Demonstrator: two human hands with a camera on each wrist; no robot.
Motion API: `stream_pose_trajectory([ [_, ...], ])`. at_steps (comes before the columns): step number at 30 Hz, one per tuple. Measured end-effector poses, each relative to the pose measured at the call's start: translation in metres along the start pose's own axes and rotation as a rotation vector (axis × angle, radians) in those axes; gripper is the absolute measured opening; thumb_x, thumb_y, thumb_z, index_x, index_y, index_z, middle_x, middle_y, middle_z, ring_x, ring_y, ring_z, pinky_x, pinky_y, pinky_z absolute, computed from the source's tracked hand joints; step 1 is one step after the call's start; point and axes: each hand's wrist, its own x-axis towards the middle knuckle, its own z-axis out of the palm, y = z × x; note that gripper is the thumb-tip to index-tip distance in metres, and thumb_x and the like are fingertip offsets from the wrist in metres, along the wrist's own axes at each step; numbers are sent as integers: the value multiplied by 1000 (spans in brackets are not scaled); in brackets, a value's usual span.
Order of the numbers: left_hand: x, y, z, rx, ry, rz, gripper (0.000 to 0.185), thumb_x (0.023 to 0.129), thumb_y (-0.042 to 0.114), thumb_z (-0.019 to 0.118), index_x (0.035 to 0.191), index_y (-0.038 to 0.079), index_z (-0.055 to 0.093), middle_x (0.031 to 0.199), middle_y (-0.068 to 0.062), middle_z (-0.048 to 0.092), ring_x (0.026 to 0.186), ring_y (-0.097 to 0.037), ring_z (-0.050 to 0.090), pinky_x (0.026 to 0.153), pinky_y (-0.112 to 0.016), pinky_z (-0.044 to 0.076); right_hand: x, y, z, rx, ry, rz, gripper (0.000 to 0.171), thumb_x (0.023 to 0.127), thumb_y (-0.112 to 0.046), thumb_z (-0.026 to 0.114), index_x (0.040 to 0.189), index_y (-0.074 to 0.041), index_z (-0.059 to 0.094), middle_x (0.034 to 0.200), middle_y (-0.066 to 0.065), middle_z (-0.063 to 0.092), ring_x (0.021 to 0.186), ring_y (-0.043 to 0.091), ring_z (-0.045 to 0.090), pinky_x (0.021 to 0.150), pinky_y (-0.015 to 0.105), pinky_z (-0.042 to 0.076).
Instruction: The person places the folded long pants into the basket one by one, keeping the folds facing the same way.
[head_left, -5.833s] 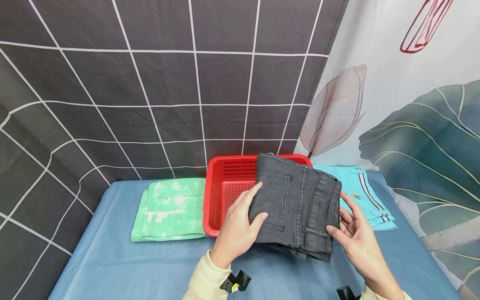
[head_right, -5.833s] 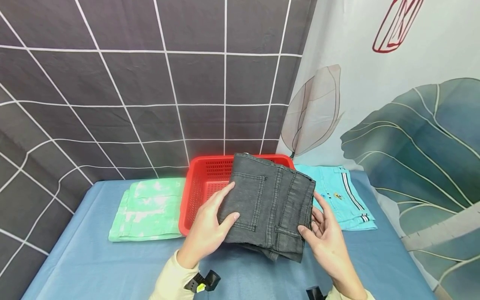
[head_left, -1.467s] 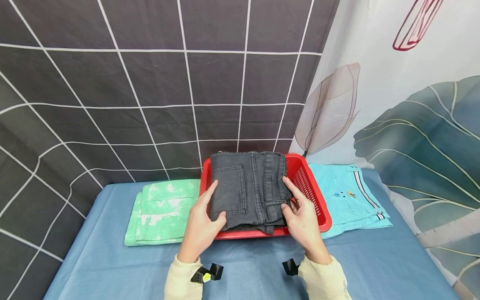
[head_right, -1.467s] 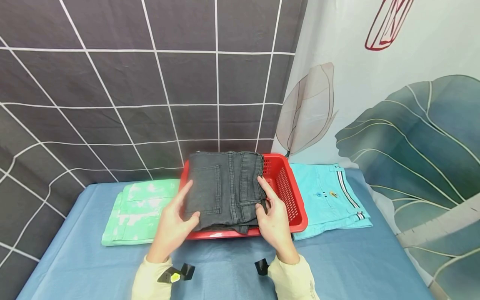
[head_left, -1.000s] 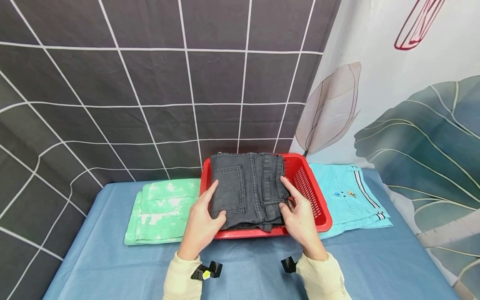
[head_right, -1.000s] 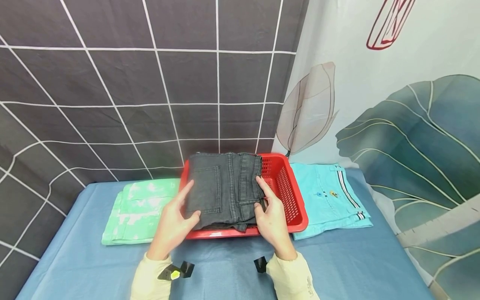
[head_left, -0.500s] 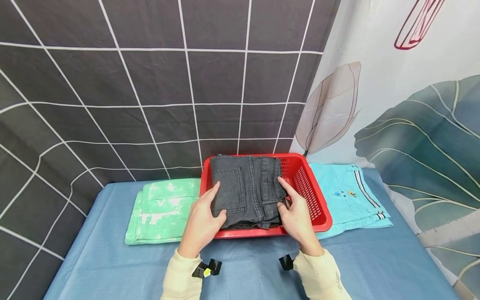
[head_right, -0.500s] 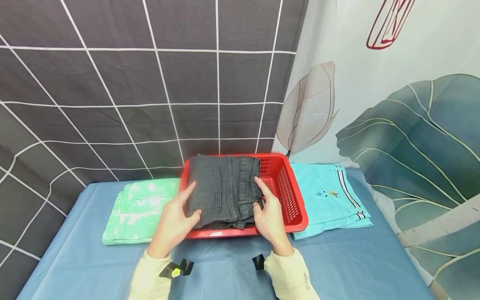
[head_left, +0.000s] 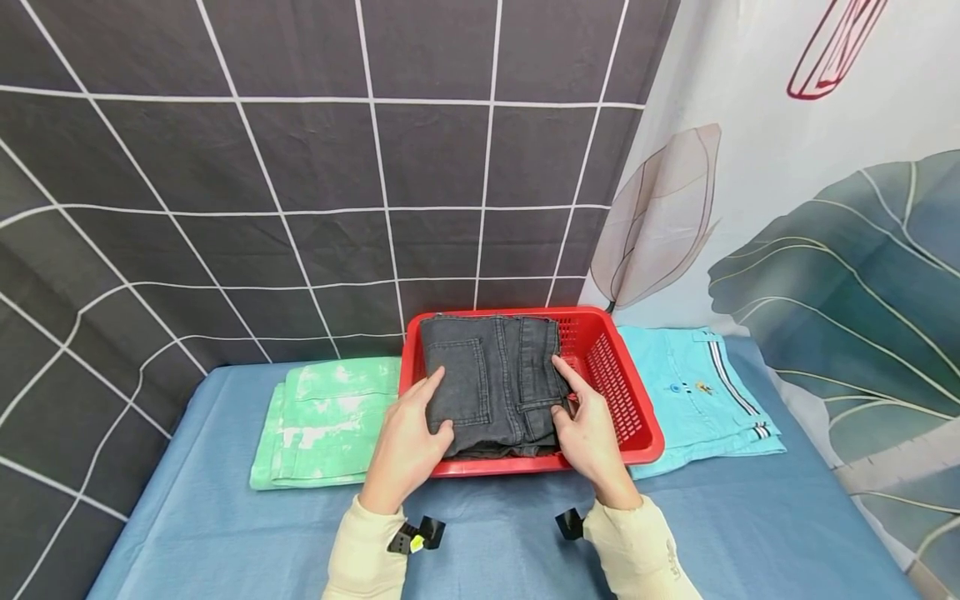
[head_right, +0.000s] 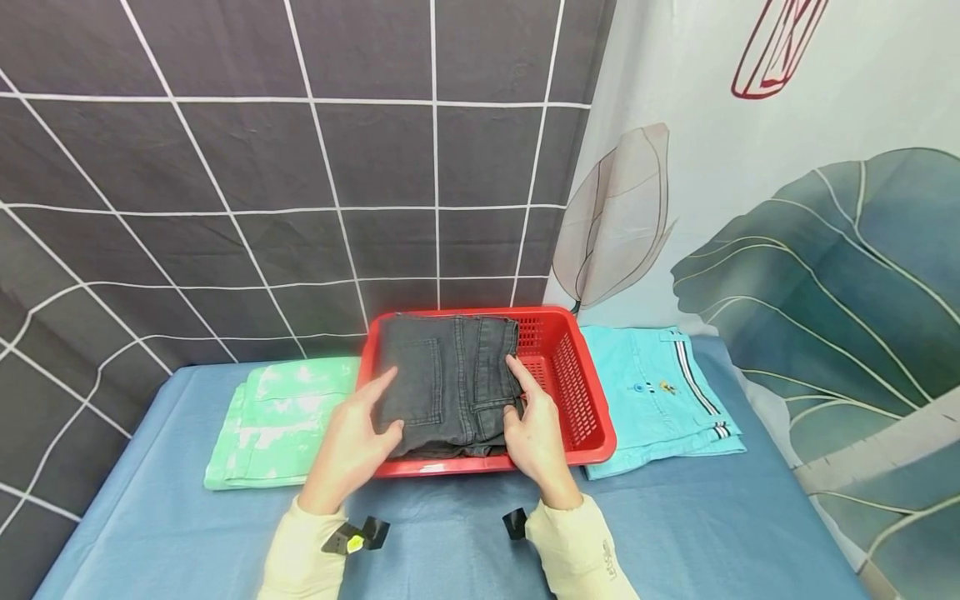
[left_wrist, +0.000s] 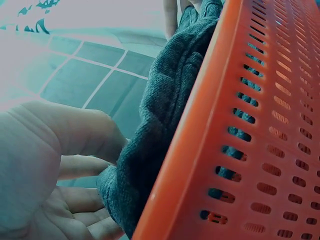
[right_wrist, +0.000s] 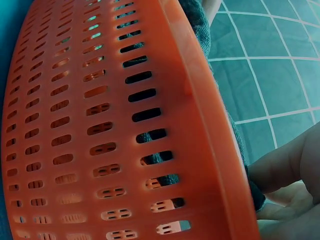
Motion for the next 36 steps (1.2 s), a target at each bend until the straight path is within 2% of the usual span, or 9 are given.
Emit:
stream_pose_trajectory([
  [3,1,0,1,9,-5,3,64,83,4,72,144,5,55,140,-17,58,126,-36,56,107,-51,43,0,0,0,-13,-1,1,73,83,18,52,150,-11,48,59,0,40,50,10,27,51,24,27],
  [7,2,0,3,19,-19,-4,62,83,4,72,143,4,56,140,-18,57,127,-36,55,107,-52,43,0,0,1,-30,-6,5,73,83,17,52,150,-11,48,55,-1,35,49,12,28,50,25,28],
  [9,3,0,3,24,-29,-8,61,84,4,72,143,4,55,140,-18,57,127,-36,55,107,-52,43,0,0,1,-37,-8,8,73,83,17,53,150,-11,49,67,6,53,49,11,29,51,25,30],
  [11,3,0,4,28,-39,-9,61,84,4,72,143,3,55,140,-19,57,127,-35,55,107,-52,43,1,0,1,-47,-16,8,72,84,17,53,150,-11,48,97,16,67,49,11,29,53,26,31],
  [13,4,0,4,33,-47,-8,61,84,4,72,143,2,55,140,-19,57,127,-35,55,107,-51,43,1,1,1,-61,-26,7,72,84,16,54,151,-10,47,131,18,62,50,12,32,57,28,35],
  [15,5,0,5,40,-55,-9,61,84,4,72,143,2,54,140,-19,57,127,-35,55,107,-51,43,1,1,1,-75,-35,3,71,84,16,54,151,-9,46,148,17,50,53,14,36,63,29,38],
  [18,6,-1,6,51,-66,-17,62,85,3,72,144,2,54,140,-20,57,127,-36,55,107,-51,43,2,2,2,-90,-43,-7,71,85,15,54,151,-7,46,150,18,48,62,17,45,71,32,41],
  [26,7,-4,9,52,-101,-68,62,86,3,72,144,2,53,141,-21,55,128,-37,54,106,-53,43,4,4,5,-111,-87,1,71,86,14,55,152,-6,43,149,20,48,58,20,47,66,32,42],
  [36,8,-5,10,73,-101,-49,61,85,2,71,143,0,54,139,-22,57,127,-38,55,106,-52,44,4,5,6,-129,-114,18,70,87,13,55,153,-5,41,151,21,45,115,38,55,89,48,45],
])
